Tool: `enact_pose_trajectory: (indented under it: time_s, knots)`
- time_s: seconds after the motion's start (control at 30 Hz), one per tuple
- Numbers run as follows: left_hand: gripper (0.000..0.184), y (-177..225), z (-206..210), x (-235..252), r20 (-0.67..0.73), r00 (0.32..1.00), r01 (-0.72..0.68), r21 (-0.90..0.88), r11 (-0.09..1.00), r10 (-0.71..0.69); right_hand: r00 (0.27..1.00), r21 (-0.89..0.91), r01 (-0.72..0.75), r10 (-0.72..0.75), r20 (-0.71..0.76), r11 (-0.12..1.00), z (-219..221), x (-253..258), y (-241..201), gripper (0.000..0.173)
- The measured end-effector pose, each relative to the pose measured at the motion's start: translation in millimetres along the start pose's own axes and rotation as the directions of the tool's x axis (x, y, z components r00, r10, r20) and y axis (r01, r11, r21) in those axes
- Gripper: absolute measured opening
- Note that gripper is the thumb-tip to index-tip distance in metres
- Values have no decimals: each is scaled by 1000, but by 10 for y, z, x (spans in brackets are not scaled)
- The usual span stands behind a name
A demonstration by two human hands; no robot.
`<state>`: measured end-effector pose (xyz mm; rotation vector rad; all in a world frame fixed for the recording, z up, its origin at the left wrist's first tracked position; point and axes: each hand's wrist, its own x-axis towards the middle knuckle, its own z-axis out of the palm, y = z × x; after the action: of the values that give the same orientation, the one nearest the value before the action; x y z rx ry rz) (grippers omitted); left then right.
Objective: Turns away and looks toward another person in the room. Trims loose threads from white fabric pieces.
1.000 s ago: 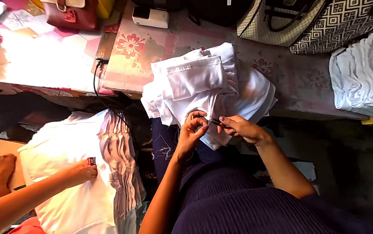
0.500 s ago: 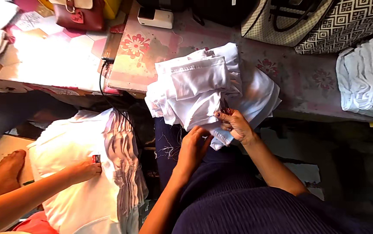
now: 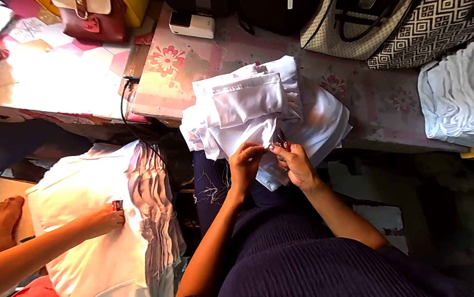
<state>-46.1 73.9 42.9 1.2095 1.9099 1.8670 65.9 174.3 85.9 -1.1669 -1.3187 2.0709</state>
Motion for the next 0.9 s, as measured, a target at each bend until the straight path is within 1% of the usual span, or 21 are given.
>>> enact_pose_trajectory:
  time_s: [0.1, 0.17, 0.2, 0.33, 0.4, 0.47, 0.5, 0.53, 0.6, 0.63, 0.7, 0.73, 0.8, 0.9]
  knots:
    - [7, 20, -14, -62, -35, 993, -101, 211, 972, 111, 983, 140, -175, 165, 79, 975, -41, 10, -59, 18]
    - [15, 105, 8, -74, -14, 991, -121, 285, 951, 130, 976, 176, -215, 202, 86, 961, -45, 7, -71, 17]
    - [19, 136, 26, -70, 1, 991, -129, 284, 950, 135, 978, 170, -205, 195, 75, 964, -34, 0, -67, 15]
    - [10, 48, 112, -20, 27, 993, -121, 239, 963, 118, 995, 101, -96, 98, -17, 990, 25, -15, -22, 8]
    - [9, -15, 119, -8, 55, 992, -120, 240, 963, 110, 998, 7, -30, 30, -56, 1000, 14, -5, 15, 5]
    - [10, -46, 108, -21, 91, 992, -106, 237, 966, 87, 999, -104, 31, -35, -31, 994, -59, 5, 48, 5]
    - [10, -51, 94, -28, 104, 992, -85, 209, 974, 64, 999, -145, 53, -51, 17, 988, -108, 7, 31, 12]
    - [11, -52, 75, -32, 119, 993, -44, 158, 986, 25, 996, -171, 61, -49, 76, 983, -160, 2, -18, 23]
    - [14, -31, 23, -46, 153, 981, 115, 19, 993, -117, 986, -166, 22, 6, 168, 986, -272, -22, -156, 47]
    - [15, -13, -2, -53, 171, 966, 204, -50, 978, -193, 975, -174, -14, 52, 215, 985, -327, -38, -227, 52]
    - [15, 46, -41, -46, 219, 927, 341, -158, 927, -304, 942, -230, -89, 157, 297, 969, -400, -64, -339, 50]
    - [14, 70, -50, -43, 238, 913, 378, -188, 907, -331, 925, -267, -121, 206, 318, 956, -409, -71, -363, 48]
    - [13, 95, -54, -52, 256, 904, 400, -227, 888, -342, 900, -321, -167, 277, 337, 932, -398, -65, -343, 44]
    - [11, 99, -48, -81, 244, 913, 387, -276, 880, -326, 878, -328, -208, 323, 352, 922, -324, -49, -287, 39]
